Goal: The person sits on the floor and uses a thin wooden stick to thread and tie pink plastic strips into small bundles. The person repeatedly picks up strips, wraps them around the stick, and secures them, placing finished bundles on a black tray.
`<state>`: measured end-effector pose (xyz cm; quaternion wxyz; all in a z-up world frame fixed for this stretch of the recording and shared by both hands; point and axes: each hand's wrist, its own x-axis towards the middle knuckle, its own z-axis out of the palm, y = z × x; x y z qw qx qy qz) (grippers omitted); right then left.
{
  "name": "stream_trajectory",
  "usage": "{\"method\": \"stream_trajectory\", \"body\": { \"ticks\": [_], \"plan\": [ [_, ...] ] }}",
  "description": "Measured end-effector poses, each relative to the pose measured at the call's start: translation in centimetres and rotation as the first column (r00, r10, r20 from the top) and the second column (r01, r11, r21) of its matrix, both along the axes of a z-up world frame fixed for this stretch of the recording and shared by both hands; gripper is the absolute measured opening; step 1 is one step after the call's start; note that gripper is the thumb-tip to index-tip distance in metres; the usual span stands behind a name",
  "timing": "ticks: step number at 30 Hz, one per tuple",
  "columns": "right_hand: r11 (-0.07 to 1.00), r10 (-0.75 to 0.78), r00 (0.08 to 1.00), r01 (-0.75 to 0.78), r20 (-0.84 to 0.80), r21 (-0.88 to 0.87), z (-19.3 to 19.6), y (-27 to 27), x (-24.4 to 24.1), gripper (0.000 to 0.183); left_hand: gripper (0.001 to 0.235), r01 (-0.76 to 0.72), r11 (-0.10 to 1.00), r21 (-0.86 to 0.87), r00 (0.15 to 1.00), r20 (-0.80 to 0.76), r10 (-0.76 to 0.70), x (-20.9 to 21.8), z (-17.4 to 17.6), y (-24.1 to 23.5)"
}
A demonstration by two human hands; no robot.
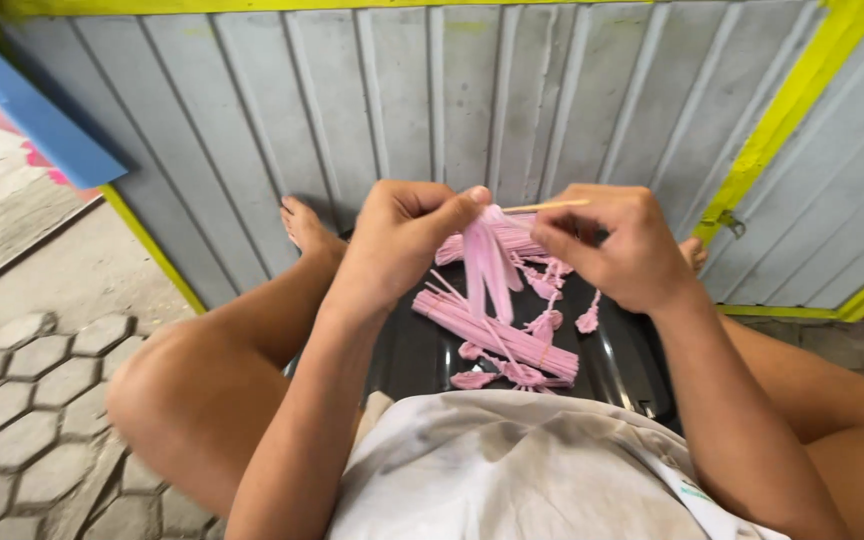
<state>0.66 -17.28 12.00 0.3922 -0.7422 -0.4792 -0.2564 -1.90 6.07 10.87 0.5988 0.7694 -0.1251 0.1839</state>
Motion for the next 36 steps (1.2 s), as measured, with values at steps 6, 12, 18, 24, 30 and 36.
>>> {"method": "stream_trajectory", "body": {
  "ticks": [6, 12, 18, 24, 30, 36],
  "plan": [
    [0.994, -0.087, 0.996, 0.086, 0.021, 0.063, -0.1, -2.9, 2.0, 0.006, 0.035, 0.028, 0.84, 0.543, 0.995, -0.098, 0.031, -2.7, 2.4, -4.0],
    [0.971, -0.237, 0.962, 0.231, 0.139, 0.055, -2.0, -2.1, -2.4, 0.015, 0.043, -0.357, 0.812, 0.463, 0.934, 0.207, 0.292, 2.1, -0.3, -3.0],
    [0.968, -0.039, 0.985, 0.079, -0.167, 0.238, -7.1, -1.7, 3.0, 0.004, 0.033, -0.039, 0.977, 0.211, 0.999, 0.002, 0.04, 3.1, -3.3, -2.9],
    [0.991, -0.127, 0.978, 0.118, 0.167, 0.065, -3.4, -3.3, -0.4, 0.009, 0.031, -0.068, 0.792, 0.607, 0.997, 0.008, 0.08, -1.2, -1.1, -2.6],
    [0.991, -0.095, 0.974, 0.073, 0.204, 0.112, -5.8, -0.4, 0.0, 0.007, 0.04, -0.268, 0.916, 0.299, 0.963, 0.078, 0.256, -0.2, -2.8, -2.8],
    [0.985, 0.022, 0.995, -0.038, 0.098, 0.166, -5.0, -3.2, 1.6, 0.009, 0.031, 0.075, 0.935, 0.347, 0.995, 0.031, -0.091, -0.3, -3.1, -2.9]
  ]
}}
